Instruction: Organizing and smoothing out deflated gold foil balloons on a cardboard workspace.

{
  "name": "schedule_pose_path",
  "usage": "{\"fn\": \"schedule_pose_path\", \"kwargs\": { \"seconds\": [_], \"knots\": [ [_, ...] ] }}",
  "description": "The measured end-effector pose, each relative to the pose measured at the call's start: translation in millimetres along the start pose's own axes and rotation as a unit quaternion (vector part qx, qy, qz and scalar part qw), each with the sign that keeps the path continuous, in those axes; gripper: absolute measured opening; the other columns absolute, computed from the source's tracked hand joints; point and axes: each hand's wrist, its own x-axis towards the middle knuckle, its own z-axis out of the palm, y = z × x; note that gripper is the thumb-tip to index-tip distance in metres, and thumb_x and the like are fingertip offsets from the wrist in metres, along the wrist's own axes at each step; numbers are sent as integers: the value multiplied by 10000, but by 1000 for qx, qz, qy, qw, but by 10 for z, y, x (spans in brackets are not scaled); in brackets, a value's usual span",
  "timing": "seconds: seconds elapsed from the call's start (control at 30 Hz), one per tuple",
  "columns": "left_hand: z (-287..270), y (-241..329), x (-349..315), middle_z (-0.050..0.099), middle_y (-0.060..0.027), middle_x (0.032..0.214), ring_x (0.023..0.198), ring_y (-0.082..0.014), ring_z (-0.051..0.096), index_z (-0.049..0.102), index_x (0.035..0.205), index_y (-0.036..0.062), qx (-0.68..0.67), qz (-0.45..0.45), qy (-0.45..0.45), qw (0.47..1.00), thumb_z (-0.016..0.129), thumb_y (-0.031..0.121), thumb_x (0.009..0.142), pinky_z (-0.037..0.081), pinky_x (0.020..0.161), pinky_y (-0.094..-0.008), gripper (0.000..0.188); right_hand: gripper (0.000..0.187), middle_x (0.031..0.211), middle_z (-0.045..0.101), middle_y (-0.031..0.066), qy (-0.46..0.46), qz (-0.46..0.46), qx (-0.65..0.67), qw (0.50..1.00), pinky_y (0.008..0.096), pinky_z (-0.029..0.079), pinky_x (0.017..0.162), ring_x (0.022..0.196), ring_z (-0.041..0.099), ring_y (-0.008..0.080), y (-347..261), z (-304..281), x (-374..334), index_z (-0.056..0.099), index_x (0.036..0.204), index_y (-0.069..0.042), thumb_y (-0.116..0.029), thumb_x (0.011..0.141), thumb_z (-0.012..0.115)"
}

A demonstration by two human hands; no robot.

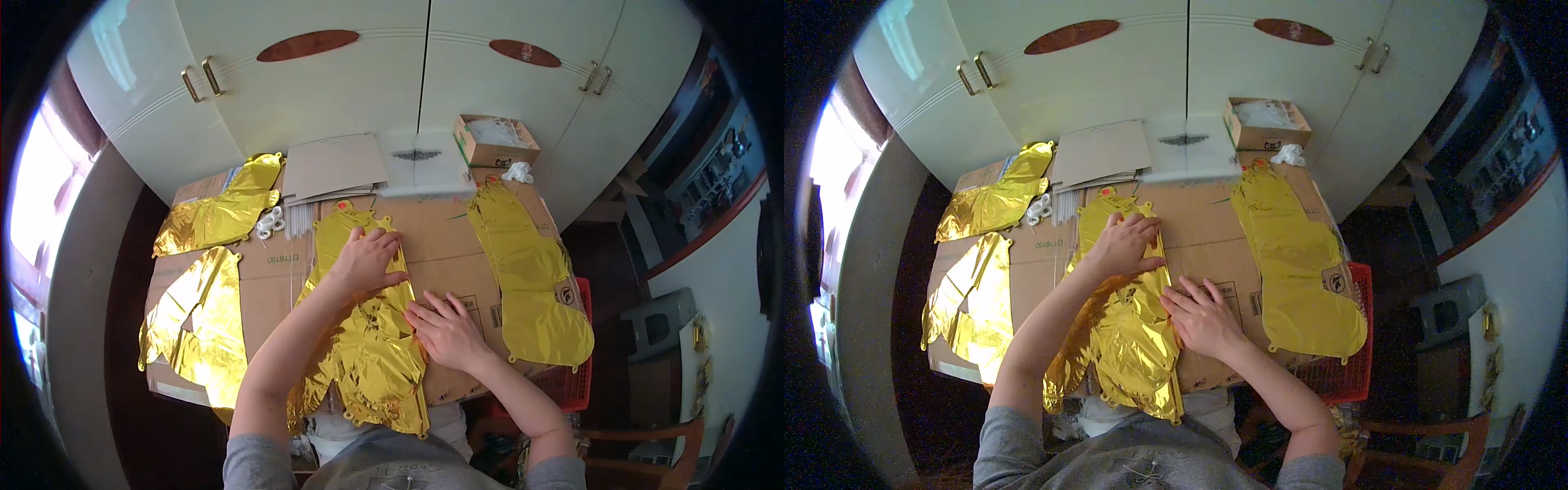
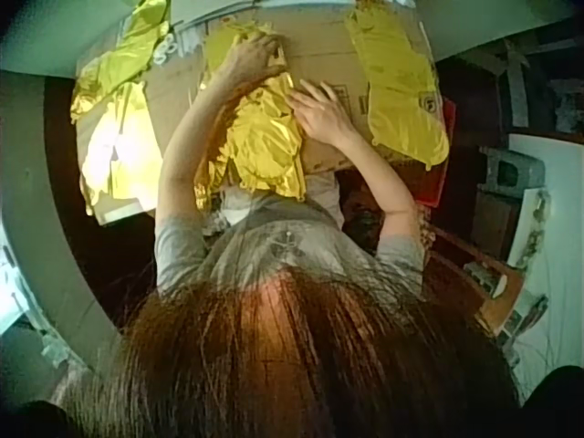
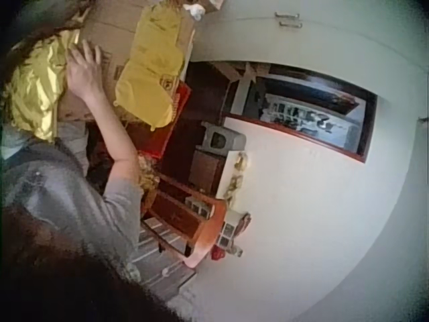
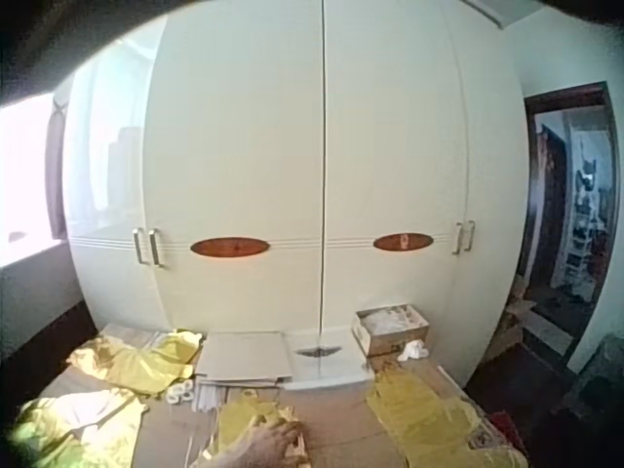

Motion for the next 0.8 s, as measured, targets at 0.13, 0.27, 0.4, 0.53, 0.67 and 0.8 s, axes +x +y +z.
{"fn": "schedule_pose_path", "kwargs": {
  "seconds": [0.13, 0.27, 0.4, 0.53, 0.67, 0.8],
  "knots": [
    [-69, 21, 9, 540, -57, 1337, 1194, -199, 497, 571, 1226, 28, 13, 8, -12, 1000, 590, 711, 727, 362, 956, -458, 846, 365, 1334, 558, 37, -3, 0, 2, 1000, 518, 286, 1091, 1302, 435, 265, 0, -5, 0, 615, 1230, -114, -234, 888, 574],
    [-75, 18, 6, 540, -61, 1336, 1202, -200, 494, 556, 1246, 23, 21, 1, -10, 1000, 598, 739, 694, 362, 956, -459, 905, 371, 1341, 553, 38, -10, -4, -1, 1000, 519, 283, 1092, 1308, 428, 264, -4, -8, 3, 611, 1235, -110, -234, 887, 574],
    [-55, 29, 64, 551, -56, 1306, 1202, -192, 488, 587, 1196, 23, 33, -8, -11, 999, 594, 735, 701, 360, 958, -448, 867, 380, 1344, 550, 35, -15, -4, -3, 1000, 519, 280, 1094, 1314, 423, 264, 6, 2, -4, 607, 1243, -108, -237, 888, 572],
    [-146, 29, 161, 561, -43, 1286, 1208, -201, 481, 615, 1168, 58, 16, -30, -55, 998, 627, 696, 704, 367, 950, -448, 788, 383, 1346, 550, 31, -14, -1, -7, 1000, 520, 282, 1094, 1317, 420, 262, 18, 25, -16, 607, 1247, -109, -237, 887, 569],
    [-143, -44, 237, 553, -34, 1296, 1217, -223, 476, 608, 1188, 97, -17, -57, -68, 996, 680, 635, 701, 375, 943, -472, 729, 383, 1350, 548, 29, -12, 0, -5, 1000, 520, 283, 1095, 1319, 419, 261, 19, 25, -13, 609, 1248, -113, -235, 888, 567],
    [78, -169, 294, 464, -70, 1370, 1261, -272, 429, 535, 1257, 127, -92, -108, -34, 989, 729, 636, 650, 356, 970, -501, 815, 378, 1351, 549, 27, -14, 3, -2, 1000, 518, 283, 1096, 1321, 419, 257, 13, 9, -12, 613, 1248, -118, -236, 892, 562]
  ]
}}
